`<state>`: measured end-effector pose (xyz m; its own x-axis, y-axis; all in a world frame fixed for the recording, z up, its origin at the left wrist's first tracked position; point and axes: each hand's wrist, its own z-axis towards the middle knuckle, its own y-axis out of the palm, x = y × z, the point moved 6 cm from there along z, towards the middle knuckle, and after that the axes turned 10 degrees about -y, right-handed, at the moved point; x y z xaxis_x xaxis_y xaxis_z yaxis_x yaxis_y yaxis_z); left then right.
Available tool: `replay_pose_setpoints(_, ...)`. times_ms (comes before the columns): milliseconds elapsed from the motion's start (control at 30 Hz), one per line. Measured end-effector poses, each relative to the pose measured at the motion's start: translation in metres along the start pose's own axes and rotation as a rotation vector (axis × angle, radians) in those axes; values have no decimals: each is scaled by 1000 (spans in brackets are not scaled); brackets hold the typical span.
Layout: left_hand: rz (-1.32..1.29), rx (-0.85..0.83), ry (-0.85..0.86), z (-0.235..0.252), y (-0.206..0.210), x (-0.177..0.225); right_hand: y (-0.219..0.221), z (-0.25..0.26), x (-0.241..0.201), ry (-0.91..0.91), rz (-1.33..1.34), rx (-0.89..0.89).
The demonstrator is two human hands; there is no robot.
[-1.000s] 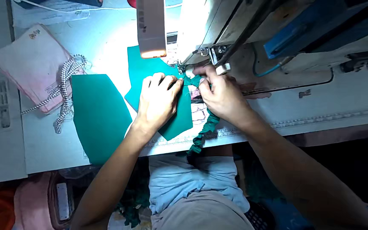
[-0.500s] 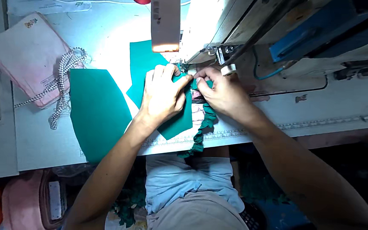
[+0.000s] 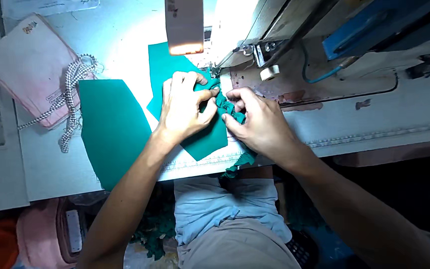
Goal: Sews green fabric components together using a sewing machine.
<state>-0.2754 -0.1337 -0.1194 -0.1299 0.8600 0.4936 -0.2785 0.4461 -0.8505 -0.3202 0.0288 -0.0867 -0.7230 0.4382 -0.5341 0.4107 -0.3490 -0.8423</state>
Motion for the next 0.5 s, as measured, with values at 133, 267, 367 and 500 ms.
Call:
replay_pose_setpoints(133,26,30,-36,1,2,3,-3,-6,0,11,-88,44)
replay_pose_setpoints(267,44,30,-45,2,2,6,-3,-4,5,-2,-154,18)
replay_pose_setpoints(367,47,62,-39,0,2,5,-2,-4,3,-40,-166,-3)
replay_pose_setpoints(500,-17,81,-53,-2,3,4,-1,-6,2,-6,-106,16)
